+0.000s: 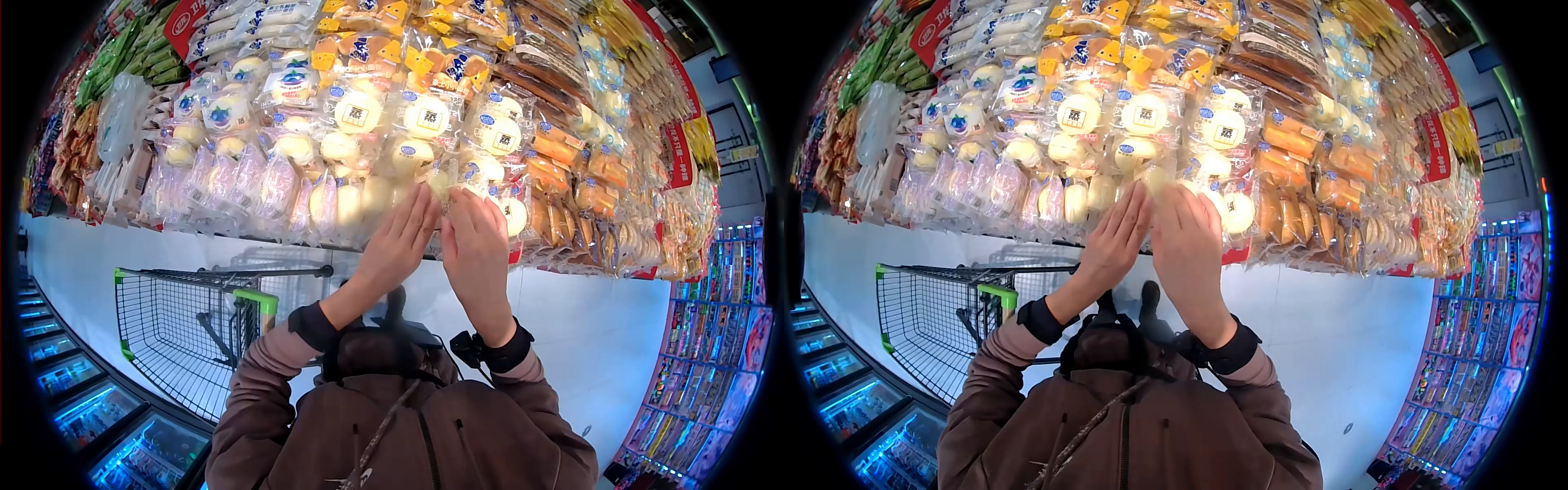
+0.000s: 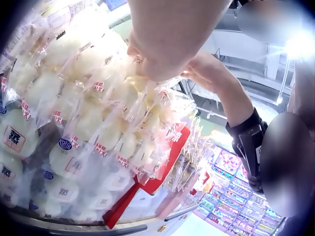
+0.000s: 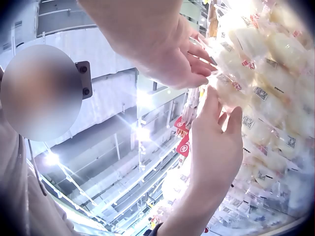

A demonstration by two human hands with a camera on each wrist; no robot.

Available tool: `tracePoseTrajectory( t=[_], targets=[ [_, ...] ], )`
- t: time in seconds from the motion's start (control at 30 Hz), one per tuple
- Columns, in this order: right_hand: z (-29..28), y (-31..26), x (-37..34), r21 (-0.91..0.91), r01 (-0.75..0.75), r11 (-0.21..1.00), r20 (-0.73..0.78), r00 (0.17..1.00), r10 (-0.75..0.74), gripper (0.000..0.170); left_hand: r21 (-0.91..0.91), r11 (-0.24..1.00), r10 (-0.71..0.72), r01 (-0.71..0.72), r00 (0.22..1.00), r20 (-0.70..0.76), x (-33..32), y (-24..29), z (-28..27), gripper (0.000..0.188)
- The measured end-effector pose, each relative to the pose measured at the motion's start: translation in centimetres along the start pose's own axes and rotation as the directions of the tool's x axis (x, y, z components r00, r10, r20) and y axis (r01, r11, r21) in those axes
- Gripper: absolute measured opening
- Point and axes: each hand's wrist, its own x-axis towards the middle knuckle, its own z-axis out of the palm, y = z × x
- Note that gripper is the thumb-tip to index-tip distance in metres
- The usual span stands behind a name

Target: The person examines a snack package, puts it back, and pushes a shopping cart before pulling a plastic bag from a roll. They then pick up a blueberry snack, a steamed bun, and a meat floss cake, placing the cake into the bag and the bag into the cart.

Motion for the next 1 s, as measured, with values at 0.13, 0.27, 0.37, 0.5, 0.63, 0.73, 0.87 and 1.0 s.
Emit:
tracePoseTrajectory(
  t=[0.13,0.27,0.37,0.5,0.63,0.73,0.87,1.0],
  targets=[
    [-0.3,0.3,-0.4,0.019,0.03,0.999,0.01,1.0,-0.03,0.03,-0.011,0.999,0.032,-0.032,0.999,0.017,-0.3,-0.5,-0.2,0.054],
    [-1.1,0.3,-0.3,0.067,0.039,0.997,-0.034,0.999,-0.036,0.032,-0.134,0.991,-0.023,0.027,0.999,0.026,-0.3,-0.3,-0.7,0.056],
    [-1.5,0.5,-1.0,0.145,-0.002,0.989,-0.039,0.999,0.008,0.036,-0.245,0.968,-0.06,0.063,0.998,0.02,0.0,0.3,-0.8,0.058],
    [-2.0,1.0,-1.9,0.165,-0.008,0.986,-0.07,0.997,0.02,0.044,-0.192,0.981,-0.023,0.025,1.0,0.015,0.0,0.4,-0.6,0.059],
    [-2.9,2.0,-2.6,0.207,-0.021,0.978,-0.054,0.998,0.033,0.049,-0.19,0.973,-0.109,0.131,0.986,0.122,1.0,0.7,-2.1,0.062],
    [-3.3,2.8,-3.5,0.237,-0.053,0.97,-0.045,0.997,0.066,0.049,-0.232,0.958,-0.153,0.168,0.985,0.082,0.4,0.4,-1.9,0.069],
    [-3.8,4.0,-4.6,0.265,-0.071,0.962,-0.05,0.995,0.087,0.046,-0.185,0.972,-0.135,0.142,0.99,0.049,0.5,0.5,-2.0,0.076],
    [-3.8,5.0,-5.7,0.275,-0.056,0.96,-0.058,0.996,0.074,0.045,0.024,1.0,0.008,-0.009,0.998,0.057,0.3,0.3,-0.7,0.063]
  ],
)
